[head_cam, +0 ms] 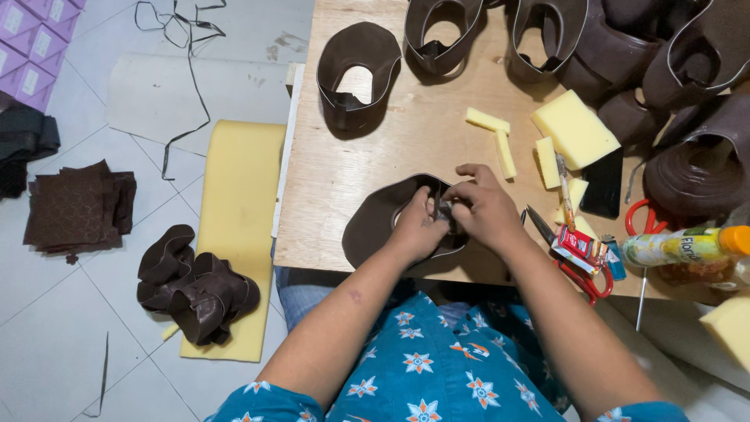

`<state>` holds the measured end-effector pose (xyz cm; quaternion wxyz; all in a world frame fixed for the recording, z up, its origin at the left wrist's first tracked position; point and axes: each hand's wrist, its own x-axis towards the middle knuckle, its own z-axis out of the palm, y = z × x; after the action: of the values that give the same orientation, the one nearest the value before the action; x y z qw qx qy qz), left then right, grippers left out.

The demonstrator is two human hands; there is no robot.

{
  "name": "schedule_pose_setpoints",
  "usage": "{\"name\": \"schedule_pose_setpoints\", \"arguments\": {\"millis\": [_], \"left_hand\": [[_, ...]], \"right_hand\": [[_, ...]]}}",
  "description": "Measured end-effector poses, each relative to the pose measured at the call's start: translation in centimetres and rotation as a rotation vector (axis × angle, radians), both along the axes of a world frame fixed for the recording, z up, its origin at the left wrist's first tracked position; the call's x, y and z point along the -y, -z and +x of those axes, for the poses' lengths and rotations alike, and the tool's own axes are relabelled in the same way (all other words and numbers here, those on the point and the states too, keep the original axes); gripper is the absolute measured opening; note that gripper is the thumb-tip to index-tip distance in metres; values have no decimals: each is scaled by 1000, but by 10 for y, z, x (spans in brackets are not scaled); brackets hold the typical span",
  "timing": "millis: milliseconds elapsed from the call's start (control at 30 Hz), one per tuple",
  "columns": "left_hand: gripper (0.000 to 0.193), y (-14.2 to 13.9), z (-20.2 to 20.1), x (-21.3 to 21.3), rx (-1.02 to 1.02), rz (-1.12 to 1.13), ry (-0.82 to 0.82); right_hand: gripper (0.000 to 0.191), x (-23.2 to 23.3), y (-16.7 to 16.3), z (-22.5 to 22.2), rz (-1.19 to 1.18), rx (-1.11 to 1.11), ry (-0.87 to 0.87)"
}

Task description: The person applies glue to the inner edge of a brown shoe upper using a brush, then inserts a yellow foam piece into the opening and presses it into place. The person repeats this process with another shoe upper, handling glue, foam, and shoe parts throughout.

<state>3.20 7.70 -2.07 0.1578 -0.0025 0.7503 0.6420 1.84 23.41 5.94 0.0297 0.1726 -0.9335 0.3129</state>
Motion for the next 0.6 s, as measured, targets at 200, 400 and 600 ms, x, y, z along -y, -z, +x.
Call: {"name": "schedule_pose_setpoints", "arguments": {"millis": [200, 400, 600], "left_hand": [[81, 11, 1, -4, -31, 70, -21], [59, 24, 0, -12, 145, 424, -92], [54, 30, 7, -10, 36, 747, -13]], "right_hand": [[39, -7, 3, -3, 79, 200, 216], [32, 1, 15, -12, 320, 323, 304], [36, -3, 27, -9, 315, 281, 278]]}}
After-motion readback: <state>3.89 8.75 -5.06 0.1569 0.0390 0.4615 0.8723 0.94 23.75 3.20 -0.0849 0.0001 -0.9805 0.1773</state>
